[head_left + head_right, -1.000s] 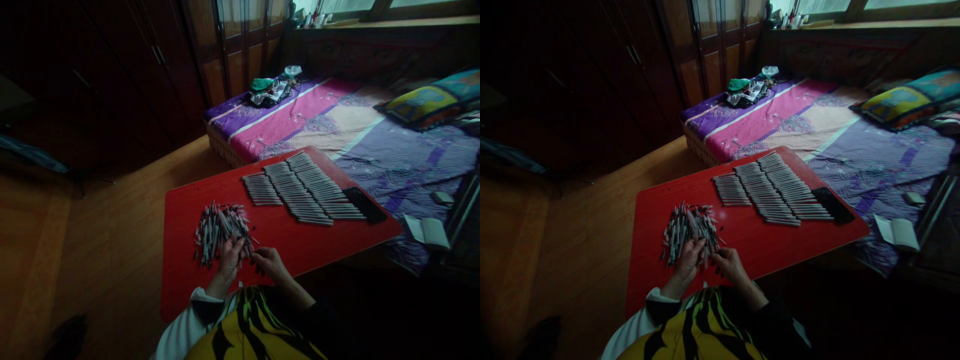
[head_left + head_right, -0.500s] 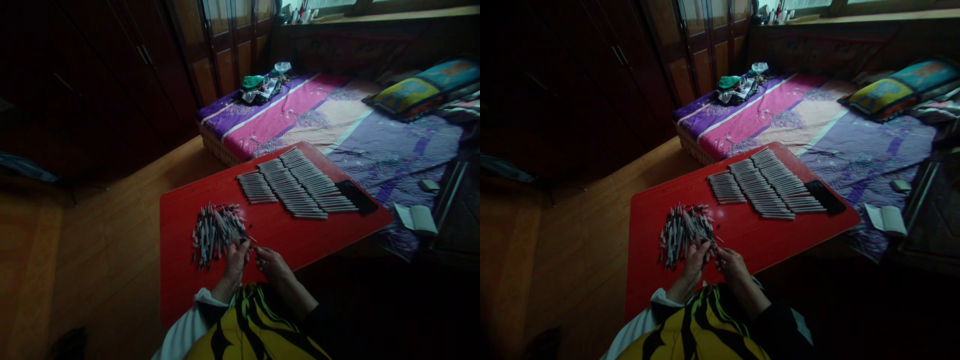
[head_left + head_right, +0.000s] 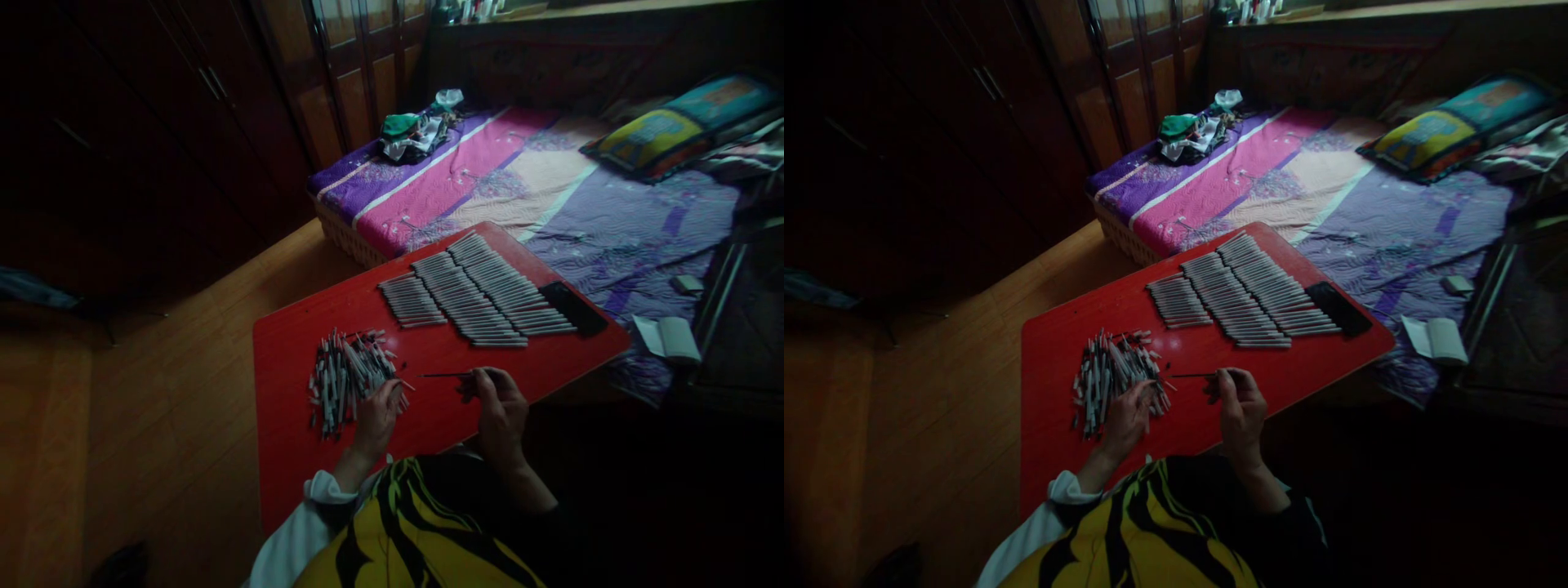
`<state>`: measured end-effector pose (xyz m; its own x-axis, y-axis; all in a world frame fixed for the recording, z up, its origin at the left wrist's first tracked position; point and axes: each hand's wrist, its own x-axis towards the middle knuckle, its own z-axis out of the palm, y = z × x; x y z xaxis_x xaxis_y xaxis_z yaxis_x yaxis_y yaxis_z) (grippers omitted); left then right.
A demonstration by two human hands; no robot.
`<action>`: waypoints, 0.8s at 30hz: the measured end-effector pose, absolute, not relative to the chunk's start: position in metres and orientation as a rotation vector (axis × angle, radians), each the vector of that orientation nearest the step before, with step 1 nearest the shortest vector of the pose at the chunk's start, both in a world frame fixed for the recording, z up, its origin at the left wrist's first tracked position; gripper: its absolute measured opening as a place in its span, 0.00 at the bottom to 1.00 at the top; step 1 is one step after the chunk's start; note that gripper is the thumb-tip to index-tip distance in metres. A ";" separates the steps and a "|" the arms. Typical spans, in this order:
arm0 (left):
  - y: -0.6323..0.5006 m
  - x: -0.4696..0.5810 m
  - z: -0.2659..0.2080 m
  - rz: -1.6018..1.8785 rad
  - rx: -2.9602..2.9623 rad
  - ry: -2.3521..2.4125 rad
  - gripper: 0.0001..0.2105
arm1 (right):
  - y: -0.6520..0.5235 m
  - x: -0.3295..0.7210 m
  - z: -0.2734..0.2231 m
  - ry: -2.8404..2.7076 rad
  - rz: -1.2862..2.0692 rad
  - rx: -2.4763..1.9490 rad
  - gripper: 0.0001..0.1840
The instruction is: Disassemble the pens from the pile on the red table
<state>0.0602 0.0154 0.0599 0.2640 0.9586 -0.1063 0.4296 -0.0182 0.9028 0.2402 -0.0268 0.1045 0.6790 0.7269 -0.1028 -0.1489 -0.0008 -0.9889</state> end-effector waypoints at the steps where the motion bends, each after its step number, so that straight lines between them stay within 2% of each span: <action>1: 0.017 0.059 0.059 0.710 1.656 1.321 0.11 | -0.029 0.241 0.109 -0.578 0.731 -1.430 0.11; 18: 0.016 0.056 0.052 0.548 1.793 1.357 0.09 | -0.035 0.239 0.106 -0.833 0.874 -1.526 0.12; 24: 0.013 0.057 0.059 0.249 2.162 1.263 0.14 | -0.032 0.219 0.092 -1.001 1.015 -1.549 0.14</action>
<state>0.0573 0.0130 0.0591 0.5260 0.8389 -0.1398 0.7228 -0.3543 0.5933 0.2193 -0.0320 0.0921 0.3078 0.9431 -0.1256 0.1132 -0.1674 -0.9794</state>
